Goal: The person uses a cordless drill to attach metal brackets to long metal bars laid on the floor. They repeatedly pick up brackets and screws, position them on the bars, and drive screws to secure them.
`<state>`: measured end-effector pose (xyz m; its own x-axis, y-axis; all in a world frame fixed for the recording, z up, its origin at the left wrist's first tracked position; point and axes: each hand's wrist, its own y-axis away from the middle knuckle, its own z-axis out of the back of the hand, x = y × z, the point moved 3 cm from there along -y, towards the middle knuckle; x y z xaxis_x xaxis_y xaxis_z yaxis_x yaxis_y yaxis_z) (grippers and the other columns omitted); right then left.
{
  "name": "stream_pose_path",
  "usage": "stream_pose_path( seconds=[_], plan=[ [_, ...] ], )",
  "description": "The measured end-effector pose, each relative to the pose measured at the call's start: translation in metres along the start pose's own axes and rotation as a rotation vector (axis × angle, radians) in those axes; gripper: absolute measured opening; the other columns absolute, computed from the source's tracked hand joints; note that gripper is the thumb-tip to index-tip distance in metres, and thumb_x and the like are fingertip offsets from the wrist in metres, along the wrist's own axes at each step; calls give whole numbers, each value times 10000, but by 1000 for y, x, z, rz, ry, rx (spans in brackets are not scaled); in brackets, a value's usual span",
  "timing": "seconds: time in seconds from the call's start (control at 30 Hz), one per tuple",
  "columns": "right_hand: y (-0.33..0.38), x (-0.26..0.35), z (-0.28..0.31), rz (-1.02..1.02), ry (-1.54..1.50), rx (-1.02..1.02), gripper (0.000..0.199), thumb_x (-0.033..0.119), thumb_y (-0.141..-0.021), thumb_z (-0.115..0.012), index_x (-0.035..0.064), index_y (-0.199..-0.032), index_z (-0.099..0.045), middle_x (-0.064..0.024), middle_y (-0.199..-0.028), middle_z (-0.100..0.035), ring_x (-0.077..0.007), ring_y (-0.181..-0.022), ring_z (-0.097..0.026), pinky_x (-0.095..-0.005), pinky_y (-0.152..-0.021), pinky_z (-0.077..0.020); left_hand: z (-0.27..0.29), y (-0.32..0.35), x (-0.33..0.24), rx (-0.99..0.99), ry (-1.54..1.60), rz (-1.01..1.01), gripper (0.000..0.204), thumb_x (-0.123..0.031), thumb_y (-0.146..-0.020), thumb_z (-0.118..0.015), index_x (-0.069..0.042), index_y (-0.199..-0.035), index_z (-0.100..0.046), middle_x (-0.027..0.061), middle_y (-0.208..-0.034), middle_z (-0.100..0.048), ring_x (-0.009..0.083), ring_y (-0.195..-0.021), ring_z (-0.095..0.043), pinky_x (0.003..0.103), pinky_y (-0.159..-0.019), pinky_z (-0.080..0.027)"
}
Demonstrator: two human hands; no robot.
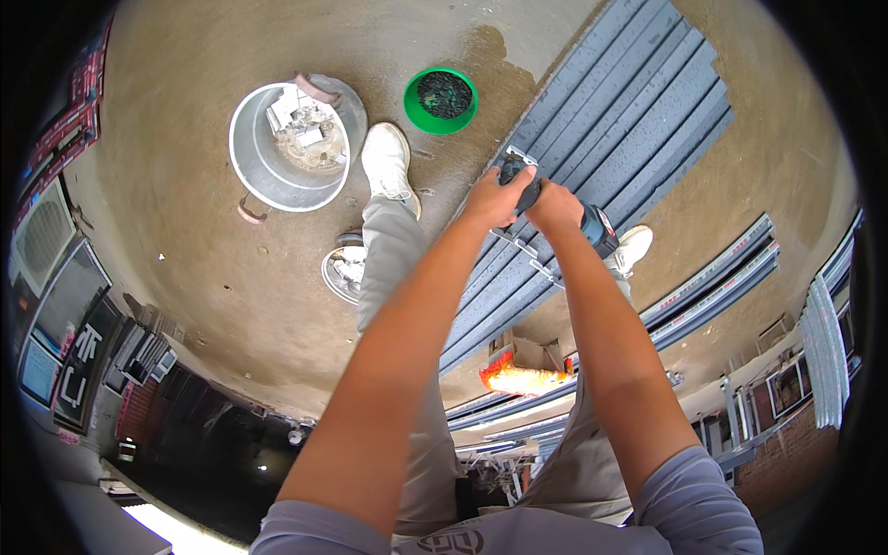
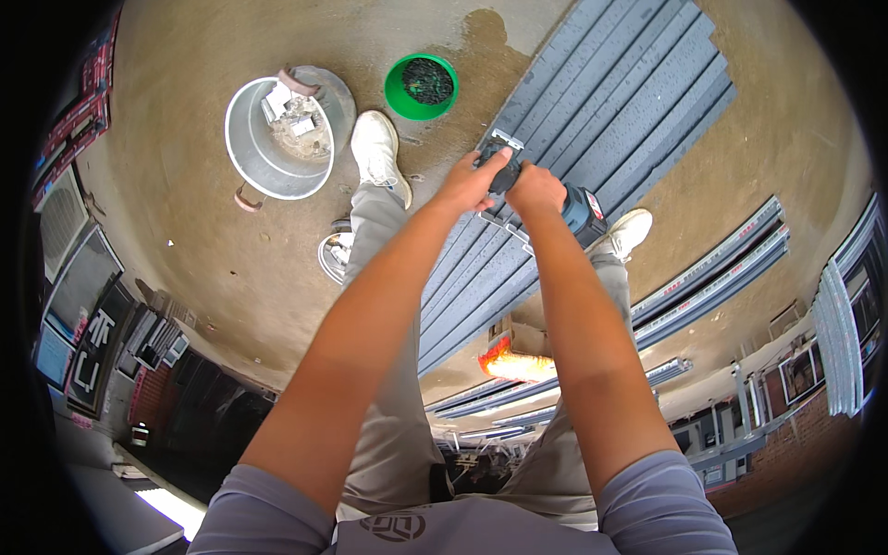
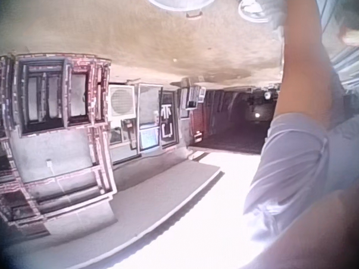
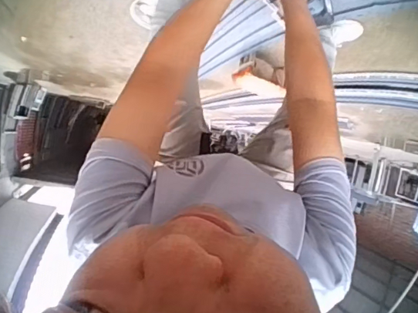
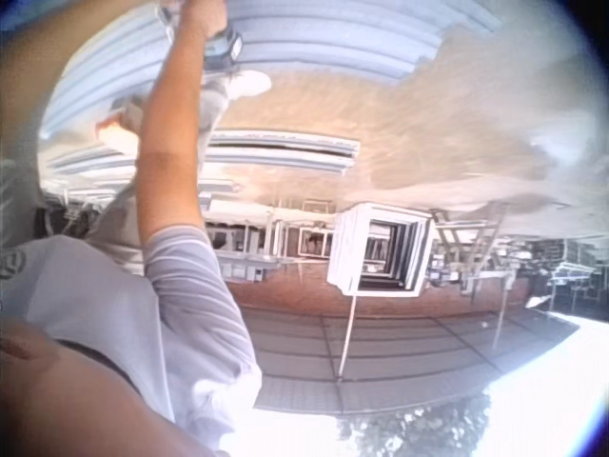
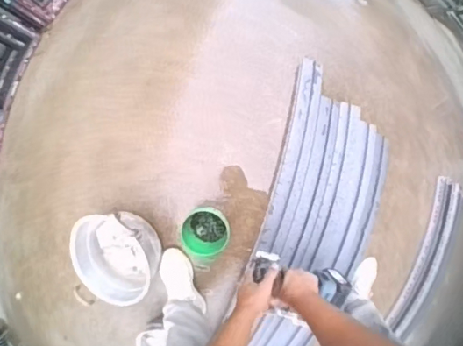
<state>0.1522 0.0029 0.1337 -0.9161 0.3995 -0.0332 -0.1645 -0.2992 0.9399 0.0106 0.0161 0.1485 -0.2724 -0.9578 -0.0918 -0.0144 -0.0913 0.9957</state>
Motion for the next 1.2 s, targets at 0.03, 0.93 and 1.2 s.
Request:
stream_pose_path(
  seconds=[0.03, 0.93, 1.2],
  plan=[
    [0, 0, 0, 4, 9, -8, 385, 266, -857, -667, 136, -1219, -666, -148, -1177, -735, -335, -1139, -695, -449, -932, -557, 18, 7, -1, -17, -90, -81, 1070, -723, -811, -705, 48, -1506, -445, 210, -1179, -703, 233, -763, -720, 377, -834, -579],
    [-24, -29, 1, 25, 222, -139, 376, 221, -791, -702, 61, -1131, -719, -229, -1115, -733, -424, -1086, -679, -463, -926, -549, 255, -122, 392, -693, -320, 114, 359, -271, -899, -626, -133, -1205, -753, 216, -1155, -730, 390, -1113, -689, 460, -998, -532],
    [-21, -31, 4, 113, 163, -154, 335, 183, -783, -707, 45, -1088, -714, -233, -1032, -739, -446, -1036, -682, -459, -893, -551, 270, -123, 444, -593, -79, -11, 259, -233, -939, -575, -75, -1000, -771, 128, -880, -768, 315, -852, -744, 408, -789, -574]
  ],
)
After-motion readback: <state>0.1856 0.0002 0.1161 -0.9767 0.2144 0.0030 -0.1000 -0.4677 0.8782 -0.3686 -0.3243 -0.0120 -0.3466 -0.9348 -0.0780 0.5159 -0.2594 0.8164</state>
